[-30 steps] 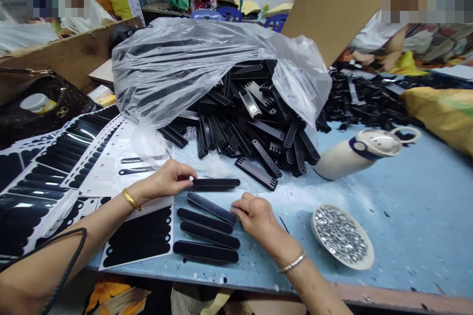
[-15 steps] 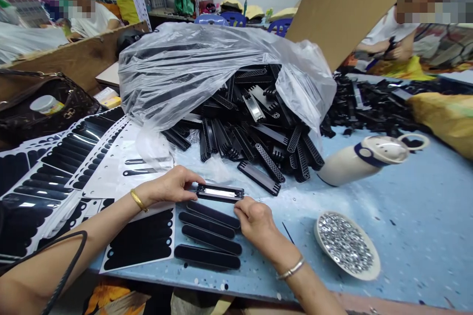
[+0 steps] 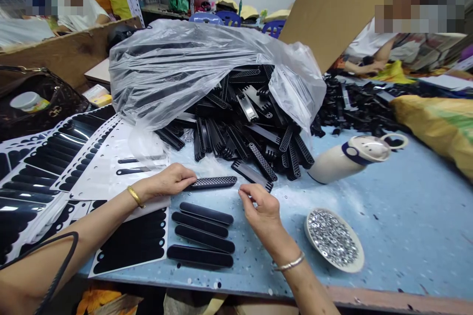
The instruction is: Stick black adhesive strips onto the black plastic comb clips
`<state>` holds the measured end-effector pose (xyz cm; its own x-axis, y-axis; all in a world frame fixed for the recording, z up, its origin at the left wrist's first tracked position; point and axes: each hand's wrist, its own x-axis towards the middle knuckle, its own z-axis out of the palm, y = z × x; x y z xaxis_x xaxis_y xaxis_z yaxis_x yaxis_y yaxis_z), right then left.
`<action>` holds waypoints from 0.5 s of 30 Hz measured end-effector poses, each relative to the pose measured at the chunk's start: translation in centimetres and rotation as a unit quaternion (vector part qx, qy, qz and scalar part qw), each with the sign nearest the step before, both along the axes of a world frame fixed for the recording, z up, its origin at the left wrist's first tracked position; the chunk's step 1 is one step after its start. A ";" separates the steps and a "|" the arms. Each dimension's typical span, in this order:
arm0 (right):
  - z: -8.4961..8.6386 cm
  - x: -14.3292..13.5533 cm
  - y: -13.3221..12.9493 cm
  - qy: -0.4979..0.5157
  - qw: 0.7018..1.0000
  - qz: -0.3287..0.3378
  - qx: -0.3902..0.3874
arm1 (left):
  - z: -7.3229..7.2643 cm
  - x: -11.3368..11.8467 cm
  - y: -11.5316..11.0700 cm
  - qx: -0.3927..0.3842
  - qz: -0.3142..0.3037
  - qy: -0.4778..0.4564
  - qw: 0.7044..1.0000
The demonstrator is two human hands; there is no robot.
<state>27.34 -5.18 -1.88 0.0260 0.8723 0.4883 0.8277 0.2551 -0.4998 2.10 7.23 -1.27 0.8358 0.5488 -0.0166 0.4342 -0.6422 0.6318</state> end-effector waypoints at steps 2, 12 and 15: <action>0.0 0.0 0.6 0.004 1.000 -0.007 0.004 | 0.0 0.0 -0.1 0.000 0.004 -0.009 1.000; -1.4 0.6 3.3 -0.005 1.000 0.003 -0.017 | -0.5 0.0 -0.8 0.010 0.025 0.002 1.000; -1.3 0.6 3.0 -0.008 0.999 0.027 -0.040 | -1.0 -0.1 -0.6 0.006 0.014 -0.019 1.000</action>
